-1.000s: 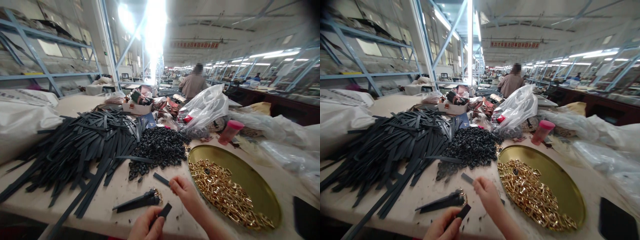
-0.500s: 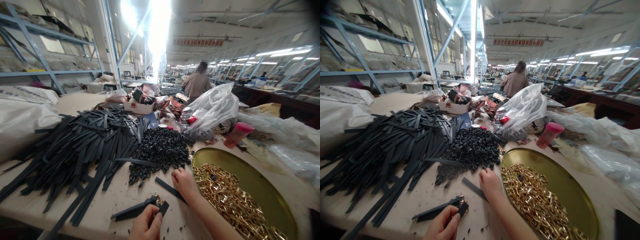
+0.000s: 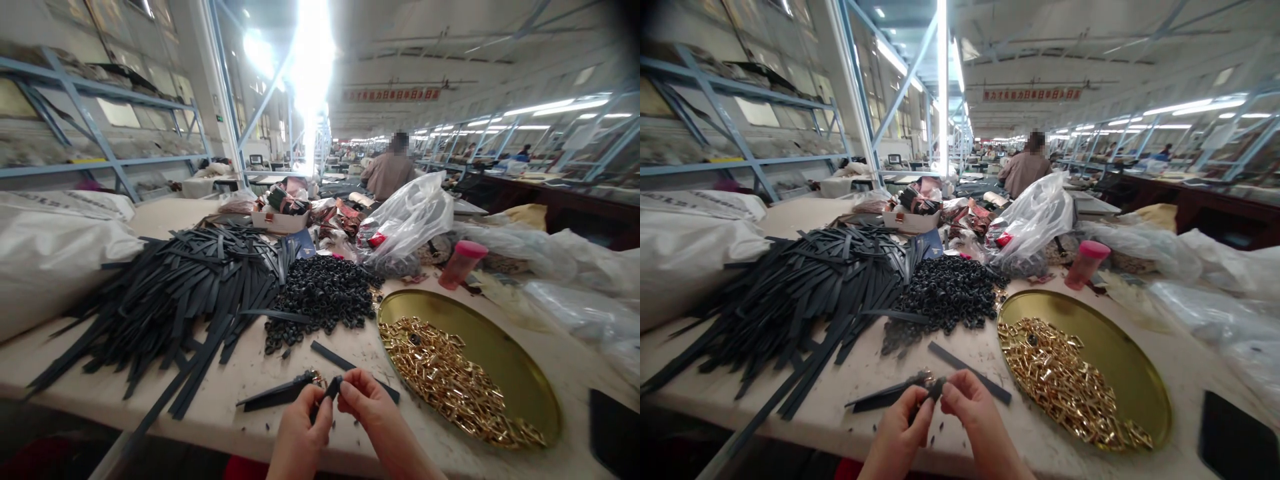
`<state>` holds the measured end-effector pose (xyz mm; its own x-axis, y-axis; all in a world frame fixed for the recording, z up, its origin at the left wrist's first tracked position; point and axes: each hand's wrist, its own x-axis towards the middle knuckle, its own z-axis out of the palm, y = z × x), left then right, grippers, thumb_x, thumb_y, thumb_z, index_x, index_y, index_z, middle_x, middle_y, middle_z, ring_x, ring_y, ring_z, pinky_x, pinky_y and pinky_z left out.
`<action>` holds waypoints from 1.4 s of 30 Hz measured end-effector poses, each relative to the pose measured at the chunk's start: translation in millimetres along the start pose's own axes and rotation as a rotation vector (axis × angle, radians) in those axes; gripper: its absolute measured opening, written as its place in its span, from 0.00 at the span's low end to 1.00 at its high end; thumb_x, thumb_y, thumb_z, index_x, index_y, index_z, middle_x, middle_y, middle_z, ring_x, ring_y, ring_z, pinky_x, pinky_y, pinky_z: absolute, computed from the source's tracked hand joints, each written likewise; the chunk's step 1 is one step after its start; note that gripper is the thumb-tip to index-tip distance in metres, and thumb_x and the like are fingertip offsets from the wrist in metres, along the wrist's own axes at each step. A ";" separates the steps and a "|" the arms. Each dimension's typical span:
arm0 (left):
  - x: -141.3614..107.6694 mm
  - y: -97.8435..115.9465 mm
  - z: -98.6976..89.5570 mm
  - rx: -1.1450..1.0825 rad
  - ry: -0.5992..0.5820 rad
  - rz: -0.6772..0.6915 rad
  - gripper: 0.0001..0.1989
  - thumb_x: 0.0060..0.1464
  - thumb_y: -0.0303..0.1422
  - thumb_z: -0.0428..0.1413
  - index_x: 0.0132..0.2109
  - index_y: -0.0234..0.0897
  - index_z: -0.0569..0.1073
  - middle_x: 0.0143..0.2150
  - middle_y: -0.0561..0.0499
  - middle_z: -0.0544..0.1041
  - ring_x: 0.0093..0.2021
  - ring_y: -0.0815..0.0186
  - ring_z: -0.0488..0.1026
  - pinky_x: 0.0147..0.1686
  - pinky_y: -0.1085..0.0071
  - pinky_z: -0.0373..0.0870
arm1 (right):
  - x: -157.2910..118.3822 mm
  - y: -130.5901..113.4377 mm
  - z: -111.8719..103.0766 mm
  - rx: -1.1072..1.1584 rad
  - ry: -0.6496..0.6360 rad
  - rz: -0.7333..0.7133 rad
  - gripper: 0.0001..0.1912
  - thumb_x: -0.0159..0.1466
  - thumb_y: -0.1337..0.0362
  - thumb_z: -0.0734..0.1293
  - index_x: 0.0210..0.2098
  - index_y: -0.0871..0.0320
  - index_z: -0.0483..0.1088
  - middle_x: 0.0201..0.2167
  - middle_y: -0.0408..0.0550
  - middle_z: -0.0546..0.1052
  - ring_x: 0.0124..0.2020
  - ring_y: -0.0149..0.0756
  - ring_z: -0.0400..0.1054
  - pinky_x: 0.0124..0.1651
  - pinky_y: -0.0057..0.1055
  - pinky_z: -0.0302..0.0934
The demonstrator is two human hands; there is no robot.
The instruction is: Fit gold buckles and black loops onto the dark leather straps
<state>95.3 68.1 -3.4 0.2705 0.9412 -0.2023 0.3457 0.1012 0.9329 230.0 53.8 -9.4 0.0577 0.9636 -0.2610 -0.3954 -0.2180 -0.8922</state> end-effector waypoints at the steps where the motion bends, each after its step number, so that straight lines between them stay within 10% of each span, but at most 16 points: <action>1: -2.2 -2.5 -1.7 0.007 -0.027 0.001 0.12 0.51 0.40 0.45 0.29 0.37 0.65 0.15 0.61 0.57 0.17 0.72 0.57 0.19 0.77 0.53 | -0.4 2.7 -0.5 -0.017 -0.003 -0.005 0.11 0.53 0.59 0.69 0.26 0.59 0.65 0.20 0.39 0.68 0.24 0.27 0.60 0.32 0.25 0.56; 10: -13.6 -3.8 -11.3 0.073 -0.138 0.040 0.10 0.52 0.36 0.46 0.27 0.35 0.67 0.20 0.58 0.61 0.20 0.72 0.58 0.21 0.77 0.54 | -13.9 12.8 -0.8 -0.054 -0.111 0.030 0.13 0.50 0.60 0.71 0.32 0.60 0.71 0.25 0.41 0.72 0.26 0.27 0.62 0.32 0.25 0.57; 17: -25.4 3.7 -10.5 -0.011 -0.121 0.061 0.15 0.50 0.27 0.45 0.47 0.35 0.59 0.26 0.55 0.70 0.29 0.67 0.68 0.32 0.72 0.62 | -24.4 14.6 8.5 0.208 -0.081 0.101 0.11 0.49 0.60 0.72 0.29 0.58 0.70 0.24 0.40 0.72 0.25 0.28 0.64 0.32 0.25 0.58; 26: -22.6 -2.3 -16.1 0.064 -0.058 0.004 0.11 0.49 0.32 0.48 0.42 0.37 0.62 0.28 0.53 0.71 0.30 0.65 0.69 0.34 0.71 0.62 | -24.7 32.2 8.2 0.329 -0.006 0.174 0.18 0.50 0.50 0.69 0.25 0.60 0.70 0.22 0.42 0.73 0.23 0.27 0.64 0.28 0.24 0.59; 35: -22.7 8.2 -23.4 0.259 -0.106 -0.089 0.10 0.47 0.35 0.51 0.38 0.37 0.67 0.30 0.51 0.74 0.31 0.63 0.70 0.33 0.71 0.61 | -21.3 60.8 -1.0 0.439 -0.267 0.488 0.19 0.49 0.54 0.71 0.34 0.60 0.69 0.20 0.38 0.68 0.18 0.21 0.60 0.26 0.22 0.57; 42: -21.0 -5.7 -23.5 0.113 -0.246 -0.145 0.07 0.47 0.35 0.53 0.30 0.34 0.69 0.27 0.51 0.75 0.29 0.65 0.69 0.28 0.74 0.60 | -26.7 51.4 1.4 0.307 -0.217 0.344 0.19 0.48 0.52 0.71 0.23 0.60 0.63 0.16 0.38 0.66 0.18 0.23 0.57 0.25 0.22 0.51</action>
<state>66.5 55.4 2.6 0.4155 0.8120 -0.4100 0.4907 0.1794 0.8527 206.8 17.1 -47.8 -0.3017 0.8613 -0.4089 -0.6108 -0.5039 -0.6107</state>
